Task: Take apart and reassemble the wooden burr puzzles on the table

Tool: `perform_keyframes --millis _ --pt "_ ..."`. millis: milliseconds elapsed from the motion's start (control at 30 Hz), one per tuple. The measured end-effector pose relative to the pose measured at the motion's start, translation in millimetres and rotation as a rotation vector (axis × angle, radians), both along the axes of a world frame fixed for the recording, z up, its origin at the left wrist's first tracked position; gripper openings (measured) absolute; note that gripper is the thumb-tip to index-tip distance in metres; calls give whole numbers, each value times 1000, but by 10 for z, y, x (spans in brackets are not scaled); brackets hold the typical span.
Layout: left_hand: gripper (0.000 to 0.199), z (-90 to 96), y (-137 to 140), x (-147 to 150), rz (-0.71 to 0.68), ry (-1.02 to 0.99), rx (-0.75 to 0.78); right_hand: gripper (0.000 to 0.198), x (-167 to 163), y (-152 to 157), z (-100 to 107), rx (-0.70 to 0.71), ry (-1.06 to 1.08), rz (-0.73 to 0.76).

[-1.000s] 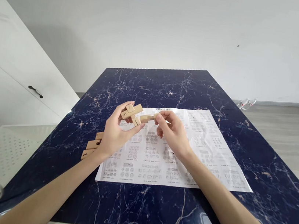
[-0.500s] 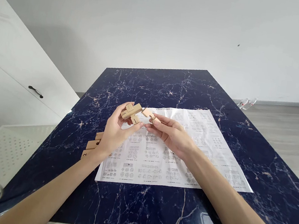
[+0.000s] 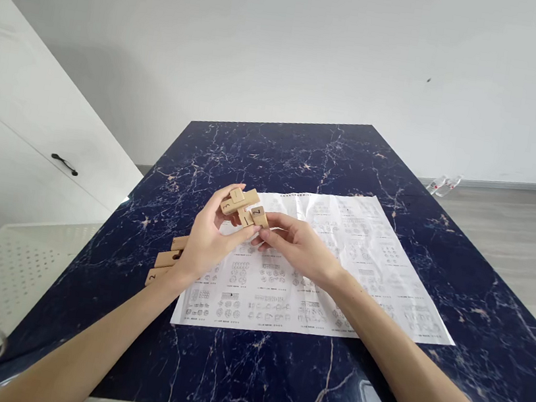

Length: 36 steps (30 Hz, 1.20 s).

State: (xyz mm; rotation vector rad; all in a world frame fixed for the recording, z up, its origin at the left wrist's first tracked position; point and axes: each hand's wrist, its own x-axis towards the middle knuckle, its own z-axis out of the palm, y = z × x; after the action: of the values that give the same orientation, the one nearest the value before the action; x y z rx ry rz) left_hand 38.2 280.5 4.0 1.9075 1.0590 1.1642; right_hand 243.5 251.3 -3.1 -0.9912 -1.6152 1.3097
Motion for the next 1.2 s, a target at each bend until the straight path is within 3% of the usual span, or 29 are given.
perform_keyframes --millis 367,600,733,867,1033,1200 --pt "63 -29 13 11 46 -49 7 37 9 -27 52 -18 35 -129" --pt "61 -19 69 -26 156 -126 -5 36 64 50 -118 168 -429 -516" --pt "61 42 104 -60 164 -172 -60 30 56 53 -215 300 -687 -523" --pt "59 123 147 -120 200 -222 -83 29 34 45 -267 393 -804 -503" --pt "57 152 260 -225 290 -283 -83 31 33 43 -293 399 -804 -508" --pt "54 129 298 -246 317 -302 -112 39 82 72 -182 225 -553 -564"
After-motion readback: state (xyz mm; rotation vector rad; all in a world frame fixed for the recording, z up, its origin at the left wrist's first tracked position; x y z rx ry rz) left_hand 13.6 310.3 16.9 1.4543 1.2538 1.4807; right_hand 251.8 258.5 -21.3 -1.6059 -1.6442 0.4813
